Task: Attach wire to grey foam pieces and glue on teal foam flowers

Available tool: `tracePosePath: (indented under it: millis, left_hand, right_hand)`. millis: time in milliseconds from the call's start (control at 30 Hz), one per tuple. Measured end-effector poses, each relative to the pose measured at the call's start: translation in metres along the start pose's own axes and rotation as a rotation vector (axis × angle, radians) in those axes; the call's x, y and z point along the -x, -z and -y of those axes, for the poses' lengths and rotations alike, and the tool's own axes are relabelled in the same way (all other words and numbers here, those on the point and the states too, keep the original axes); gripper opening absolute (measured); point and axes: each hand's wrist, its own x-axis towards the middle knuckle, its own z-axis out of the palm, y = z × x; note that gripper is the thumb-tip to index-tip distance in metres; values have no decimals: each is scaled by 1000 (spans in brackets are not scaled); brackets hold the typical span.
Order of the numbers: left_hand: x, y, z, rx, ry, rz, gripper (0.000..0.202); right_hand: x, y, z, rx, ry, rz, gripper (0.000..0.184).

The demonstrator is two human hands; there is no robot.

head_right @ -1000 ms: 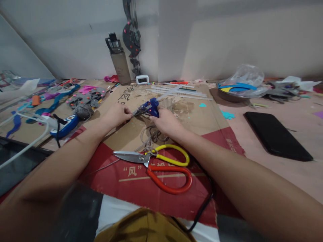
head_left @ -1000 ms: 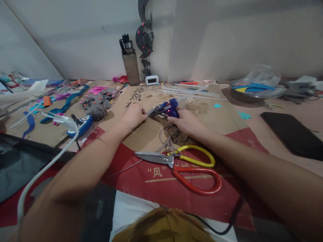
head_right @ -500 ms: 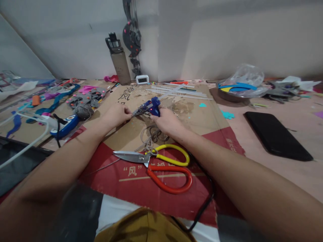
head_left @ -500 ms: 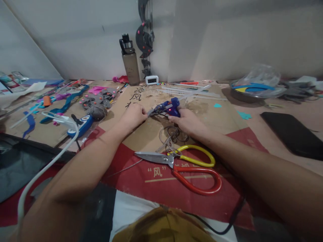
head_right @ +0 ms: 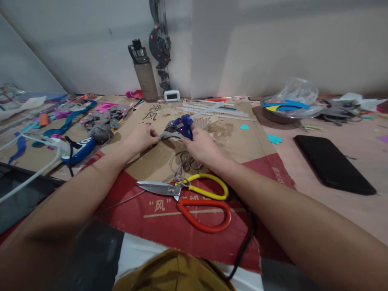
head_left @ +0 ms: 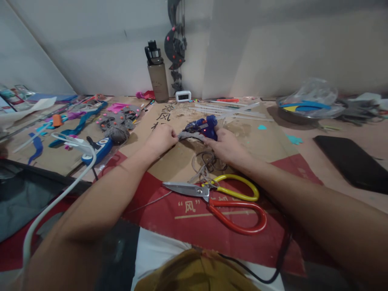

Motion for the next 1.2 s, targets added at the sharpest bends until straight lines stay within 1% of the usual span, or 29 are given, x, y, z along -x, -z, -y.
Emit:
tracePosePath:
  millis: [100, 200, 333, 433, 600, 733, 867, 1000, 1100, 1200]
  left_hand:
    - [-1, -1, 1, -3, 6, -1, 18]
    - [-1, -2, 1, -9, 1, 2, 18]
    - [-1, -1, 1, -6, 12, 5, 18]
    - [0, -1, 1, 1, 12, 2, 17]
    - [-1, -2, 1, -3, -9, -2, 20]
    - [-2, -3, 2, -13, -10, -4, 19]
    - [-2, -2, 3, -6, -27, -8, 19]
    - [-1, -2, 1, -13, -8, -2, 20]
    - [1, 0, -1, -12, -22, -14, 20]
    - [4, 6, -3, 36, -24, -6, 26]
  right_hand:
    - [1, -1, 2, -16, 14, 25, 35]
    - [-1, -5, 1, 19, 25, 45, 32]
    - [-3, -6, -2, 63, 4, 37, 32]
    - [-2, -4, -3, 40, -27, 27, 33]
    - [1, -5, 0, 13, 24, 26, 36]
    - [0, -6, 0, 59, 0, 28, 34]
    - [-1, -6, -1, 29, 11, 13, 33]
    - [-1, -8, -1, 27, 15, 28, 33]
    - [-1, -6, -1, -3, -21, 0, 37]
    - [0, -2, 0, -52, -56, -47, 36]
